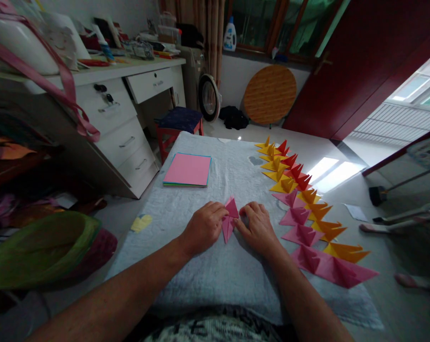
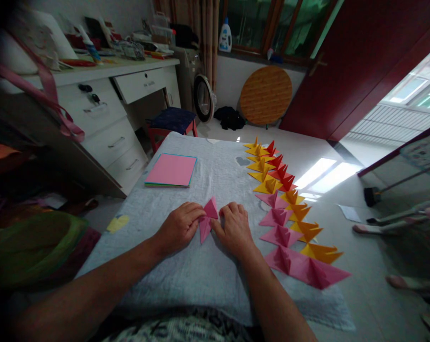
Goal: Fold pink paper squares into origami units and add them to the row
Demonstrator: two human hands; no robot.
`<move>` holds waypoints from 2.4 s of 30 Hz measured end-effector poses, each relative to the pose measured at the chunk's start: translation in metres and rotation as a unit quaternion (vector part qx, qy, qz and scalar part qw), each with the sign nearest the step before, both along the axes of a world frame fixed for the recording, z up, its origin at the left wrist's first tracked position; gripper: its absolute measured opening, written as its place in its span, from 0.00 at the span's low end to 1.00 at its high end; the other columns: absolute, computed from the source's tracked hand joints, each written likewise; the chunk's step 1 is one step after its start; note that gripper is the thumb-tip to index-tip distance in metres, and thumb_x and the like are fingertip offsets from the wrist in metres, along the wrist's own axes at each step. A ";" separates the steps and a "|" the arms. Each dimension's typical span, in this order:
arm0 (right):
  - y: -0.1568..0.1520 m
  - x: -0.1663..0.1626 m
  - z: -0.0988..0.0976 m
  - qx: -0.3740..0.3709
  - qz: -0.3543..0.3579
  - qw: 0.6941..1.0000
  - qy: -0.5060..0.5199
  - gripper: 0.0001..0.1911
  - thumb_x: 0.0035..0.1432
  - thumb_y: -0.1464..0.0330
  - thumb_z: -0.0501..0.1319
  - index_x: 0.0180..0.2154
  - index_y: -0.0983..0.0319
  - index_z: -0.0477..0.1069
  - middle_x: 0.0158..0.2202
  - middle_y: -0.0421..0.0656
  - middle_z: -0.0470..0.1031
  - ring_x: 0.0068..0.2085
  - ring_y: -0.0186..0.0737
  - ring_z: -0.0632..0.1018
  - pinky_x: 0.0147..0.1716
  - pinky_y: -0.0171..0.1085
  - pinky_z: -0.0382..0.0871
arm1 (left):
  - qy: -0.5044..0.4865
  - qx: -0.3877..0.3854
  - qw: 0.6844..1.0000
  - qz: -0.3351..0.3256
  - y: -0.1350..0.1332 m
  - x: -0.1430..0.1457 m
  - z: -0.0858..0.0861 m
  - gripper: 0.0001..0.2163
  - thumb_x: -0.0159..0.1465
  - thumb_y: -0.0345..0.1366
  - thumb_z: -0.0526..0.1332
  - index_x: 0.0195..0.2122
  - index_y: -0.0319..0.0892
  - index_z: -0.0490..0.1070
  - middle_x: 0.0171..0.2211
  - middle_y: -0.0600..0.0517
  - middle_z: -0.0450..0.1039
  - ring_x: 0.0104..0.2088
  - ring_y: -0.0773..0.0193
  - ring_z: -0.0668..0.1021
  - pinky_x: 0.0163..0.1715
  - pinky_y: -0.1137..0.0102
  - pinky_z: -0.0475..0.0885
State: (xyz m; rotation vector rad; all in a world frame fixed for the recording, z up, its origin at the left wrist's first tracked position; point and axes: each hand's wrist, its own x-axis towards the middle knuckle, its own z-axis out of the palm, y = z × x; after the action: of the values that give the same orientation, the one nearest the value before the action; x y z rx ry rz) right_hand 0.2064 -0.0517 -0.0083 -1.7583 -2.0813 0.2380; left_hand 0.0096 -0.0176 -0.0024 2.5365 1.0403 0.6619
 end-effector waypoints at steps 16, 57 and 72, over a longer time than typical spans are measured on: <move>0.001 -0.005 -0.005 -0.002 0.153 0.959 0.237 0.31 0.55 0.74 0.55 0.61 0.60 0.62 0.62 0.52 0.66 0.64 0.46 0.66 0.63 0.50 0.60 | -0.200 -0.229 0.947 0.107 0.008 0.004 0.003 0.21 0.61 0.42 0.67 0.53 0.41 0.71 0.40 0.50 0.78 0.33 0.63 0.79 0.36 0.68 0.75; 0.004 -0.003 -0.012 0.074 0.124 0.980 0.137 0.09 0.60 0.76 0.64 0.38 0.59 0.81 0.37 0.45 0.76 0.41 0.44 0.72 0.43 0.44 0.69 | -0.014 -0.098 0.994 -0.055 0.021 -0.019 -0.001 0.17 0.54 0.26 0.62 0.45 0.43 0.69 0.46 0.48 0.67 0.50 0.54 0.69 0.54 0.59 0.67; 0.001 -0.004 -0.010 0.074 0.133 0.980 0.131 0.16 0.56 0.79 0.62 0.45 0.59 0.78 0.43 0.47 0.74 0.45 0.47 0.70 0.47 0.47 0.68 | 0.033 -0.021 0.997 -0.065 0.021 -0.015 -0.005 0.01 0.65 0.29 0.63 0.36 0.41 0.74 0.37 0.50 0.73 0.42 0.59 0.73 0.43 0.65 0.69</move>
State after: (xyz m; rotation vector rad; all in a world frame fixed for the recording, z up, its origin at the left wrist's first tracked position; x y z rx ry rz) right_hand 0.2020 -0.0507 -0.0178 -1.2859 -2.0753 0.3595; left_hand -0.0051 0.0030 -0.0072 2.5798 0.8915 0.5181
